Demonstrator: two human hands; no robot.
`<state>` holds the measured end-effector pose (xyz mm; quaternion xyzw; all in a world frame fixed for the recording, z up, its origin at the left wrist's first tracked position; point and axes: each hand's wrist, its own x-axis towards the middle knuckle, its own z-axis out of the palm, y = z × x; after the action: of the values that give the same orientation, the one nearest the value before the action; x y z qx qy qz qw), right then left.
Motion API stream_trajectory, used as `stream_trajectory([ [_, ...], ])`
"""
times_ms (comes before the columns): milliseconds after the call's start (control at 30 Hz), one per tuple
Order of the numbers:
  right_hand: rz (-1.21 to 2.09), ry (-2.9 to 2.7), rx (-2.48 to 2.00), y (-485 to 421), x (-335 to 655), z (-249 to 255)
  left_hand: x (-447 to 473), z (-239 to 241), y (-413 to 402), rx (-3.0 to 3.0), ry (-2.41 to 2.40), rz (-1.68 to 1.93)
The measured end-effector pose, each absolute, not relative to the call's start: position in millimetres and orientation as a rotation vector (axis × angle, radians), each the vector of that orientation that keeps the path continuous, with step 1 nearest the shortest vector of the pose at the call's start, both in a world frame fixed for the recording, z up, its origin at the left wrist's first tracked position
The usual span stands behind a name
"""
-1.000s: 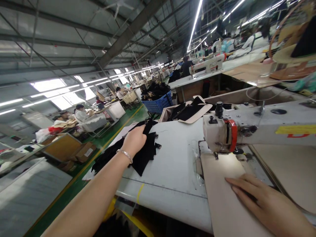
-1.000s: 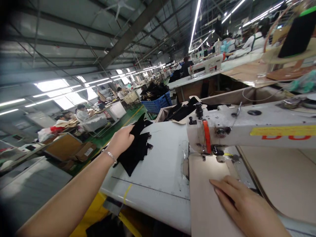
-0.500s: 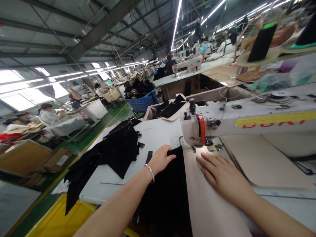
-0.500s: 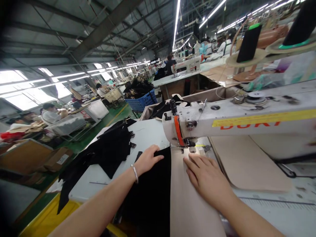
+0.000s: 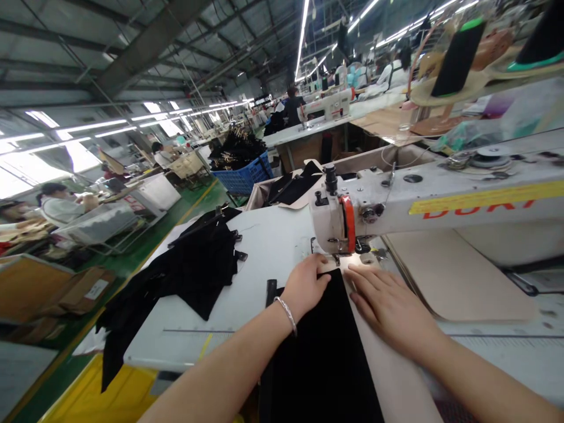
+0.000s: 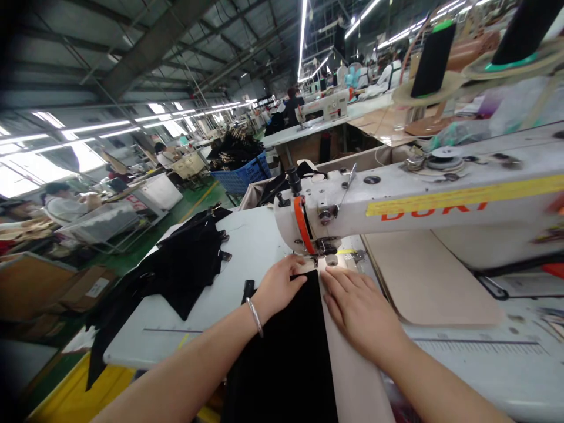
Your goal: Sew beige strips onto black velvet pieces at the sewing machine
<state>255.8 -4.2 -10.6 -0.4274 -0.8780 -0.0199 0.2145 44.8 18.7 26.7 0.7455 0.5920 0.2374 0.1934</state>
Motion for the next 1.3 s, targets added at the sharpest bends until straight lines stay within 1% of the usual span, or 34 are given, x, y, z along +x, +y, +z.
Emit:
stream_trajectory([
  [133, -0.042, -2.455, -1.187, -3.2, 256.6, -9.8, 53.1, 18.9, 24.8, 2.213, 1.661, 0.683],
  [567, -0.011, -2.474, -1.205, -3.5, 255.4, -6.4, 52.7, 19.1, 36.3, 2.219, 1.669, 0.673],
  [800, 0.001, -2.458, -1.187, -4.3, 255.3, -5.8, 48.2, 29.5, 11.4, 2.563, 1.338, 0.468],
  [1133, 0.007, -2.44, -1.201, -1.2, 253.0, -6.0, 43.6, 18.6, 9.9, 2.61, 1.338, 0.467],
  [1233, -0.007, -2.439, -1.21, -14.6, 254.9, -3.0, 42.0, 29.3, 1.3, 2.578, 1.359, 0.39],
  [1300, -0.033, -2.449, -1.162, -36.9, 260.7, -1.8, 39.2, 42.3, -18.7, 2.577, 1.281, 0.277],
])
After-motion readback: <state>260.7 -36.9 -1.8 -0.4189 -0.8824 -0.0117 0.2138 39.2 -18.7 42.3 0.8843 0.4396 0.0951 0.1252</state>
